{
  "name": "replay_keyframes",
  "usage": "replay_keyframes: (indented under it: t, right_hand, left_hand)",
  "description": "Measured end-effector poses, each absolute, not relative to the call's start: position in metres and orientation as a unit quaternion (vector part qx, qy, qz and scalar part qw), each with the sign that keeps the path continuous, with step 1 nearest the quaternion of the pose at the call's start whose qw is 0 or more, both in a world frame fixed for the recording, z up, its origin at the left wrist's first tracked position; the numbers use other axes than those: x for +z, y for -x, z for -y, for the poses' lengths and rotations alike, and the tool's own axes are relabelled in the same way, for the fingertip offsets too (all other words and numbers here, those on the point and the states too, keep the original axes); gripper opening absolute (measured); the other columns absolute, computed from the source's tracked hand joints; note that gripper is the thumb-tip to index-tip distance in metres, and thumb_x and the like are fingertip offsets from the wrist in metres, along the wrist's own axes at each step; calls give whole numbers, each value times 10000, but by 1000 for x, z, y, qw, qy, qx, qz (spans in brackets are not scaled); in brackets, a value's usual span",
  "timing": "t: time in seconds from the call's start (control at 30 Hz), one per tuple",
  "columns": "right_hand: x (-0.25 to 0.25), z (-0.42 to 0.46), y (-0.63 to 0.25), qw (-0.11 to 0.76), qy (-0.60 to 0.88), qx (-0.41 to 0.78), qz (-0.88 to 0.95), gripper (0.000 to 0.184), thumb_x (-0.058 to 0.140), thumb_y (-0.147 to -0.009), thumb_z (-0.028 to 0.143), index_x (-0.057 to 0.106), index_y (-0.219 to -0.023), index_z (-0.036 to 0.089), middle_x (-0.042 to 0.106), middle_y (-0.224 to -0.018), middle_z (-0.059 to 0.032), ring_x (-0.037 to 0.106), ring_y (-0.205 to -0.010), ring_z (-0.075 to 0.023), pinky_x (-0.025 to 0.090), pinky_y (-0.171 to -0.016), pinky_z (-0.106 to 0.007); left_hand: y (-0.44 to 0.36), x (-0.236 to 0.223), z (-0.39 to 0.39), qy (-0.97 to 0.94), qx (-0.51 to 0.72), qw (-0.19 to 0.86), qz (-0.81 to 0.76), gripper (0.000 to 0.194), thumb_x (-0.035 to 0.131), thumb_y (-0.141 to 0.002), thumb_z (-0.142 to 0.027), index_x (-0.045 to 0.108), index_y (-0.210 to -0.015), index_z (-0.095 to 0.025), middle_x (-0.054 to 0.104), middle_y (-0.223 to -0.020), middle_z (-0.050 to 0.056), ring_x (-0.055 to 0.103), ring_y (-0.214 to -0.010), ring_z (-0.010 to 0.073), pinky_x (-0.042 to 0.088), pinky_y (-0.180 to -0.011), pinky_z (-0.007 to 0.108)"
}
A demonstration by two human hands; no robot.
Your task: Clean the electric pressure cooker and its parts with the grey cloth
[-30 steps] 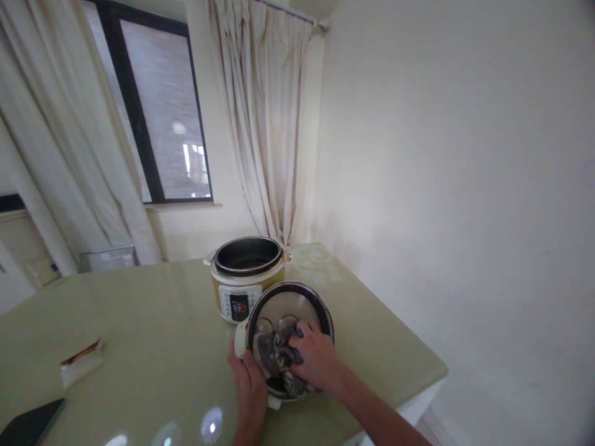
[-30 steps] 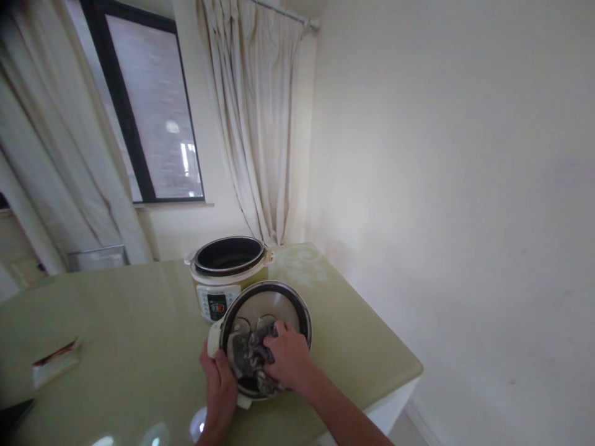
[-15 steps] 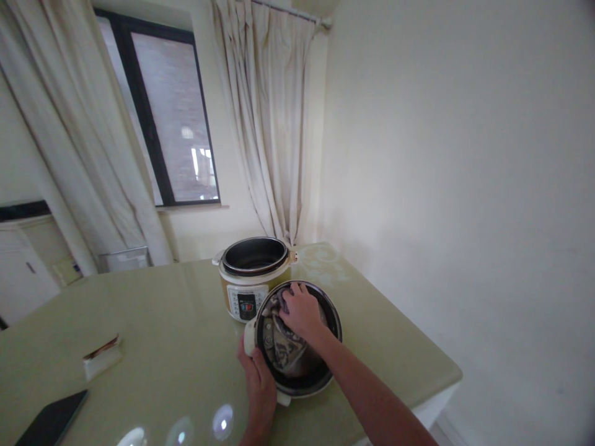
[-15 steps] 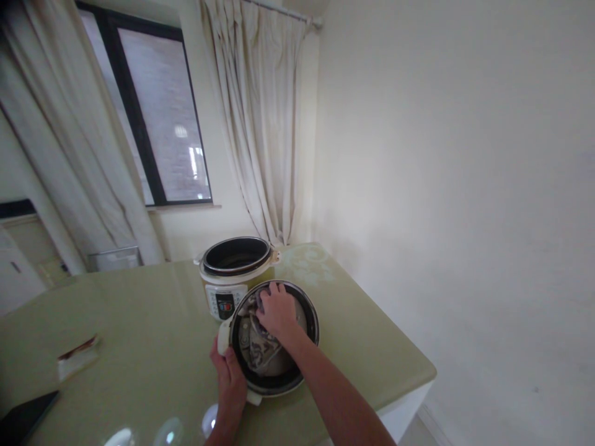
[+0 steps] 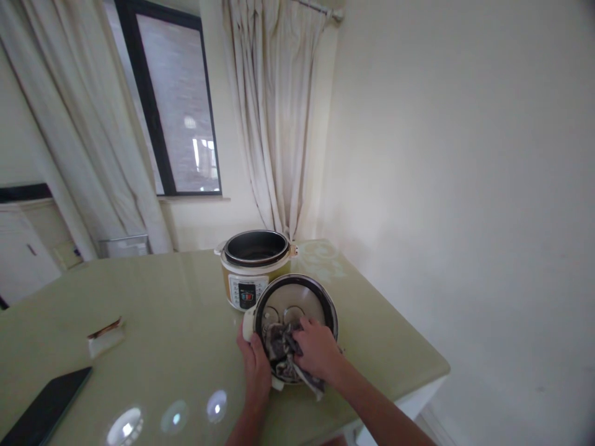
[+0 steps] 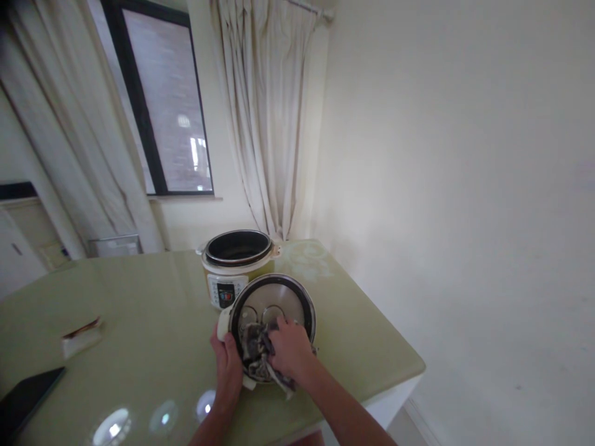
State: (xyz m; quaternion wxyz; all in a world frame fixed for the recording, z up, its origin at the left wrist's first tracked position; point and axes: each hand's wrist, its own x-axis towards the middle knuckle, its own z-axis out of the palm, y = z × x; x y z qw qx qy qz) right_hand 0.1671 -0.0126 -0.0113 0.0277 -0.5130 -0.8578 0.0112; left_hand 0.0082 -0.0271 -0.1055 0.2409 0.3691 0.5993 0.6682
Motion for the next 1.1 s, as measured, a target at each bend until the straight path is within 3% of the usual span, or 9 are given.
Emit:
replay_keyframes:
  t: [0.2,0.37,0.53,0.73,0.9,1.0,1.1]
  right_hand:
    - [-11,3,-141,79,452,17,889,325,746,-814,455,755,-1070,254,666,-1180,-89,625,-1139,-304,570,-858,-388]
    - [-16,2,-120,138,472,24,870,289,725,-844,423,732,-1084,263,655,-1206,-69,607,-1155,-283,560,-870,-372]
    - [-11,5,-150,45,447,49,892,267,757,-813,425,779,-1019,257,673,-1164,-86,630,-1169,-309,577,-850,-376]
    - [17,-6,-191,-50,513,-7,857,182,755,-841,289,807,-996,211,714,-1124,-122,672,-1102,-315,577,-854,-388]
    - [43,-34,-184,67,563,-152,809,260,729,-921,299,745,-1160,199,647,-1274,-162,575,-1217,-338,540,-939,-443]
    - [40,-44,-156,138,559,-160,802,270,715,-948,346,718,-1186,217,632,-1283,-147,551,-1189,-319,516,-957,-437]
    - [21,-40,-117,180,465,-143,855,256,672,-983,376,710,-1181,219,632,-1282,-130,530,-1181,-308,497,-957,-428]
  left_hand:
    - [-7,-108,26,-383,667,254,-587,811,321,-1045,-651,239,-1654,-121,369,-1675,247,445,-1511,301,393,-1233,425]
    - [-4,-110,26,-376,670,239,-594,779,280,-1049,-653,323,-1614,-119,457,-1617,251,472,-1493,315,402,-1228,466]
    - [-3,-111,23,-367,665,231,-608,837,292,-1024,-722,332,-1619,-135,487,-1601,234,542,-1428,306,458,-1174,427]
    - [-5,-113,20,-372,673,222,-599,860,301,-1014,-747,340,-1607,-125,483,-1595,234,499,-1460,308,416,-1211,425]
    - [-4,-117,20,-378,667,225,-602,768,327,-1038,-669,365,-1597,-143,523,-1564,225,523,-1433,307,435,-1190,441]
    - [-3,-120,17,-378,667,226,-602,771,333,-1032,-671,380,-1581,-130,523,-1558,236,521,-1434,320,444,-1180,457]
    - [-2,-124,14,-381,674,232,-588,789,333,-1019,-700,386,-1559,-128,527,-1546,237,525,-1426,326,448,-1176,464]
